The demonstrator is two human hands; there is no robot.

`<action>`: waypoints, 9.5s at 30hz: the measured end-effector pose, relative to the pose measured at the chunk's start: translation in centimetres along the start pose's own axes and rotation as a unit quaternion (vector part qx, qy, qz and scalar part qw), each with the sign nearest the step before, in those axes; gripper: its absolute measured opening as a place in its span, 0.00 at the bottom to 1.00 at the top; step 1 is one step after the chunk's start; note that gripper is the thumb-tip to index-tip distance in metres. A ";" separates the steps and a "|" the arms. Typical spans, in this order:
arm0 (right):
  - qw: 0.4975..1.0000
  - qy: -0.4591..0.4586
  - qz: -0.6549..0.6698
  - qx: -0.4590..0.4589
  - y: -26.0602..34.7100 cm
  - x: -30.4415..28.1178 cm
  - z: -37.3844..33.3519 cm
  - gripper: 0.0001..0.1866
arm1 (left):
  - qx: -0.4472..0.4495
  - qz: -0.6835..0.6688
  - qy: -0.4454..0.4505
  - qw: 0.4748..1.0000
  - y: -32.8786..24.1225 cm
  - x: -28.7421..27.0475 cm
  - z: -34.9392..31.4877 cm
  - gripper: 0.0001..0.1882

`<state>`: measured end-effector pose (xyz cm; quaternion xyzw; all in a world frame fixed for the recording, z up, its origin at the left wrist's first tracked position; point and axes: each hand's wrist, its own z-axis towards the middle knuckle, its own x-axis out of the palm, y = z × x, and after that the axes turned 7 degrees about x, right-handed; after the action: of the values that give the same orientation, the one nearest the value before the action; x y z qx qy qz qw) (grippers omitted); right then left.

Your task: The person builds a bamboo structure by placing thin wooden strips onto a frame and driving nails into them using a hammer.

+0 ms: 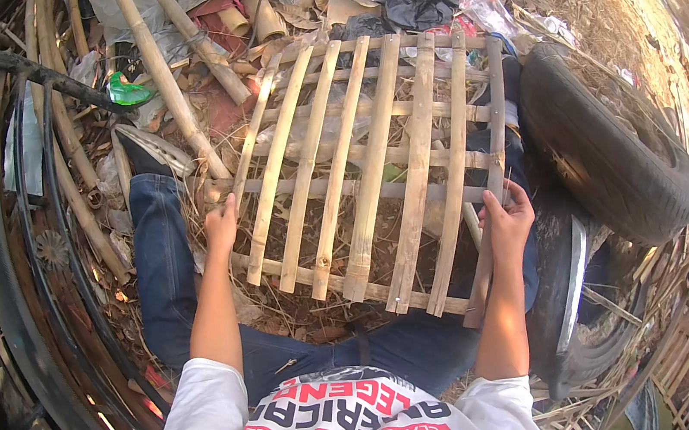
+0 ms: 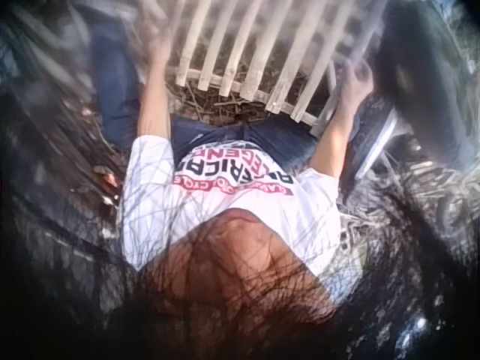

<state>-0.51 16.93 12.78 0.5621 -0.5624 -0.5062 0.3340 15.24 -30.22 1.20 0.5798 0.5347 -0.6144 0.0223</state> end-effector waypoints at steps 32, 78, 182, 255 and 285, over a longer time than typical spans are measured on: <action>0.988 0.070 -0.088 0.109 -10.2 7.4 -3.1 0.31 | 0.059 0.026 -0.193 0.979 3.1 -7.6 7.8 0.44; 0.992 -0.090 -0.062 0.061 -10.9 5.3 -6.0 0.27 | -0.049 -0.165 -0.035 0.984 3.7 -4.9 5.3 0.36; 0.914 0.006 -0.351 -0.204 -9.5 5.7 -2.5 0.40 | 0.486 0.202 0.118 0.842 -16.1 16.6 -14.3 0.40; 0.898 0.009 -0.396 -0.192 -9.5 5.5 -2.7 0.24 | 0.474 0.153 0.092 0.862 -16.2 17.3 -14.3 0.37; 0.912 0.038 -0.378 -0.157 -8.5 3.8 -1.5 0.17 | 0.479 0.141 0.110 0.859 -16.3 16.7 -14.4 0.33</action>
<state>2.85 14.21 4.38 0.6916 -0.2080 -0.6546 0.2234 9.15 -3.55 2.65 0.6517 0.0858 -0.7172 -0.2312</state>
